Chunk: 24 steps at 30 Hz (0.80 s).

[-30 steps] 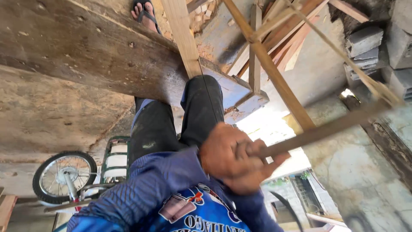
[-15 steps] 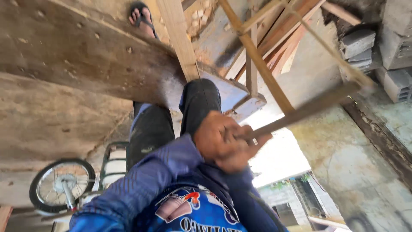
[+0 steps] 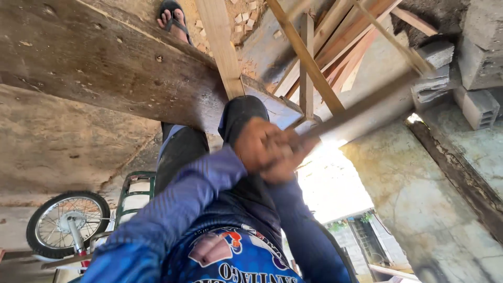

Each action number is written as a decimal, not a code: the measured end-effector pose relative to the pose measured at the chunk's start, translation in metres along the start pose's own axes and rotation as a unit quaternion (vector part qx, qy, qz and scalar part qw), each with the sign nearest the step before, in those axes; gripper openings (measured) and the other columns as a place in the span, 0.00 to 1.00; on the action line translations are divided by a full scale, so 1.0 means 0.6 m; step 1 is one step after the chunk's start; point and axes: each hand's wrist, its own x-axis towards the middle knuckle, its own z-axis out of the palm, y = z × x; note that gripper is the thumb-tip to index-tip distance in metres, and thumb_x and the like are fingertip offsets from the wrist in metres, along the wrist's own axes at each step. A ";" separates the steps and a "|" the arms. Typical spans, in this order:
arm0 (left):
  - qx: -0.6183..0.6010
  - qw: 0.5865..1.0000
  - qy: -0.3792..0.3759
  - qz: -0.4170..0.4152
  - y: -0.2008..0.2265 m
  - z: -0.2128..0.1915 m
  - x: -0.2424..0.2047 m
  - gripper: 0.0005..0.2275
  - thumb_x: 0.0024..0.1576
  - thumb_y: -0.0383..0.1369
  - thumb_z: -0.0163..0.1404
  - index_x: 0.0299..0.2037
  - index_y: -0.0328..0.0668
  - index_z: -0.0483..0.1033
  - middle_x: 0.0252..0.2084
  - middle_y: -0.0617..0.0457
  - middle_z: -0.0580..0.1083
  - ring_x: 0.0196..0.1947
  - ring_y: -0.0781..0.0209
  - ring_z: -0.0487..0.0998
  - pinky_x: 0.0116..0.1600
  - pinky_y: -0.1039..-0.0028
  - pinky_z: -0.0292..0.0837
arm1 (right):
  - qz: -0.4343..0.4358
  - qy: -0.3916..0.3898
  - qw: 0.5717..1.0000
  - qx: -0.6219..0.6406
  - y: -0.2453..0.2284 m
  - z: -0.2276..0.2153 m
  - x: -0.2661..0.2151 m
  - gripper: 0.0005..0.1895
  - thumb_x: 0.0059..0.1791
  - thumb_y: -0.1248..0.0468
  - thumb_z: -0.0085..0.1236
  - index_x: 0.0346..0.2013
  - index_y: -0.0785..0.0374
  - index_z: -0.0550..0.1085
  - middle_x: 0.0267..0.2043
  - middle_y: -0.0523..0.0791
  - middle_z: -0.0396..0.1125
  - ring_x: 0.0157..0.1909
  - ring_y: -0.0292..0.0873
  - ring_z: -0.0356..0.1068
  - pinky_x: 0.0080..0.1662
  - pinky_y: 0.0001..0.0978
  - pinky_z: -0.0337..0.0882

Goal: The person picks up a piece of wood and places it on a wooden workbench. They then use a hand saw to cut the wood, holding it steady with one hand while sawing with the other. The person repeats this process with another piece of wood.

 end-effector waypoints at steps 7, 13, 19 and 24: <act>0.026 0.997 0.067 0.039 0.062 0.018 -0.005 0.16 0.50 0.46 0.61 0.35 0.42 0.80 0.30 0.49 0.78 0.29 0.53 0.80 0.40 0.65 0.74 | -0.065 0.033 0.955 -0.287 -0.053 -0.008 -0.040 0.26 0.51 0.32 0.48 0.49 0.43 0.59 0.33 0.41 0.60 0.29 0.38 0.60 0.32 0.31 0.66; 0.003 0.998 0.060 0.010 0.092 0.027 -0.014 0.15 0.48 0.45 0.62 0.32 0.41 0.80 0.26 0.50 0.77 0.26 0.55 0.79 0.37 0.68 0.73 | 0.018 0.048 0.996 -0.078 -0.123 0.064 -0.115 0.38 0.51 0.28 0.35 0.27 0.60 0.67 0.28 0.50 0.66 0.27 0.44 0.65 0.34 0.36 0.71; 0.007 0.998 0.041 -0.045 -0.006 -0.010 0.022 0.15 0.49 0.44 0.61 0.32 0.38 0.81 0.25 0.46 0.77 0.23 0.55 0.80 0.31 0.71 0.74 | 0.065 0.076 0.994 -0.034 0.006 -0.003 0.044 0.34 0.55 0.29 0.40 0.41 0.58 0.71 0.36 0.43 0.63 0.35 0.41 0.64 0.36 0.32 0.67; 0.022 0.997 0.076 0.025 0.148 0.056 -0.042 0.15 0.49 0.45 0.62 0.34 0.41 0.81 0.25 0.49 0.77 0.25 0.54 0.79 0.37 0.65 0.72 | 0.077 0.101 0.992 -0.006 -0.139 0.017 -0.129 0.38 0.52 0.26 0.36 0.29 0.58 0.67 0.30 0.43 0.63 0.33 0.40 0.63 0.37 0.30 0.65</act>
